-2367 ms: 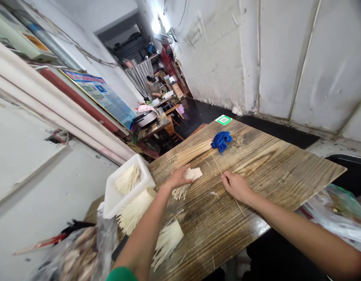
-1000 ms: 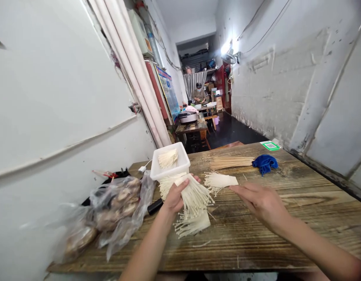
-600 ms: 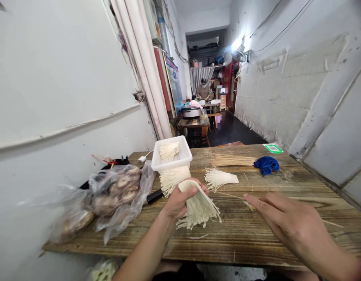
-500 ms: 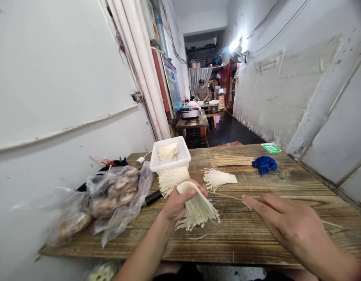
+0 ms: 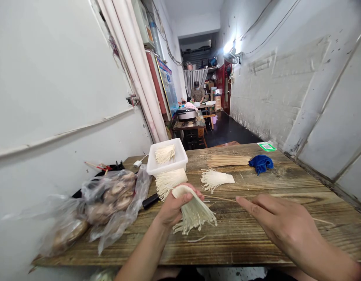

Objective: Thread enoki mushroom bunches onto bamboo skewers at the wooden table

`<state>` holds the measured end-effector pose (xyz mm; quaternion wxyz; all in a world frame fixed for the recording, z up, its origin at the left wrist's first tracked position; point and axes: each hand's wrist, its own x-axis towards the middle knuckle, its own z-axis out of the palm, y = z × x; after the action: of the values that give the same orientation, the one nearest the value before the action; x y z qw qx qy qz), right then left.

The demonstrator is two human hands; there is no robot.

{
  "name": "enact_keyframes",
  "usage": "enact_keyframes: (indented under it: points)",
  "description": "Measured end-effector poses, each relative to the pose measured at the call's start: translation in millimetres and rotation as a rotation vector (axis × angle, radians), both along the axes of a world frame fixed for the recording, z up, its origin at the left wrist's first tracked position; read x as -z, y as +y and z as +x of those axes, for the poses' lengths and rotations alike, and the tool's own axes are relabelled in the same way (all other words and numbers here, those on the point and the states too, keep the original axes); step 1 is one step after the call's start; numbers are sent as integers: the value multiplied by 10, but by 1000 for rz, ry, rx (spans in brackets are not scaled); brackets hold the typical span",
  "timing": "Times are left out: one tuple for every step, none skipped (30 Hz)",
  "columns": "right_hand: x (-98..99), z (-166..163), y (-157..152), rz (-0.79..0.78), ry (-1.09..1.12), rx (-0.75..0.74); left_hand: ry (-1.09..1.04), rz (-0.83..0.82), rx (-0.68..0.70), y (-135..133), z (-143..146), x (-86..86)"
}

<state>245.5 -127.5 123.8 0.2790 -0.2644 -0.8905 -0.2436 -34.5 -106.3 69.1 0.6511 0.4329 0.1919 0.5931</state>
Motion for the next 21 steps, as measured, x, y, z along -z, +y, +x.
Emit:
enact_keyframes:
  points:
    - [3, 4, -4, -4, -2, 1, 2, 0, -3, 0, 0, -2]
    - [6, 8, -9, -10, -4, 3, 6, 0, -7, -1, 0, -4]
    - [8, 12, -14, -14, -6, 2, 13, 1, -12, -2, 0, -7]
    - [9, 15, -18, -15, -6, 0, 21, 3, -16, -3, 0, -11]
    - [10, 18, -21, -14, -4, -3, 31, 6, -21, -5, 0, -16]
    - [10, 19, -23, -13, -4, -3, 41, 9, -27, -7, -1, -20]
    - [10, 20, -24, -11, -3, -2, 49, 8, -34, -9, -1, -23]
    - [10, 20, -24, -9, 0, 1, 55, 5, -40, -10, 0, -26]
    - [10, 20, -24, -11, 1, 4, 59, -1, -47, -12, 0, -28]
    - [10, 20, -25, -17, 2, 7, 63, -7, -55, -13, 0, -29]
    - [10, 19, -26, -22, 3, 8, 68, -14, -61, -14, 1, -30]
    - [10, 17, -27, -28, 2, 9, 73, -18, -68, -15, 3, -32]
    - [10, 16, -28, -30, 1, 10, 84, -18, -76, -15, 4, -36]
    - [10, 13, -29, -31, 0, 10, 99, -13, -86, -16, 7, -42]
    - [9, 11, -31, -29, 1, 9, 120, -5, -96, -17, 10, -50]
    - [7, 9, -32, -26, 4, 6, 145, 6, -108, -19, 14, -60]
    - [4, 7, -34, -25, 7, 3, 172, 17, -119, -22, 18, -70]
    - [1, 8, -35, -24, 12, -1, 200, 29, -131, -27, 22, -80]
    - [-3, 11, -37, -22, 17, -5, 226, 40, -145, -34, 25, -89]
    - [-3, 19, -39, -19, 20, -10, 247, 52, -160, -42, 27, -96]
    - [0, 32, -43, -14, 21, -13, 269, 66, -174, -53, 28, -101]
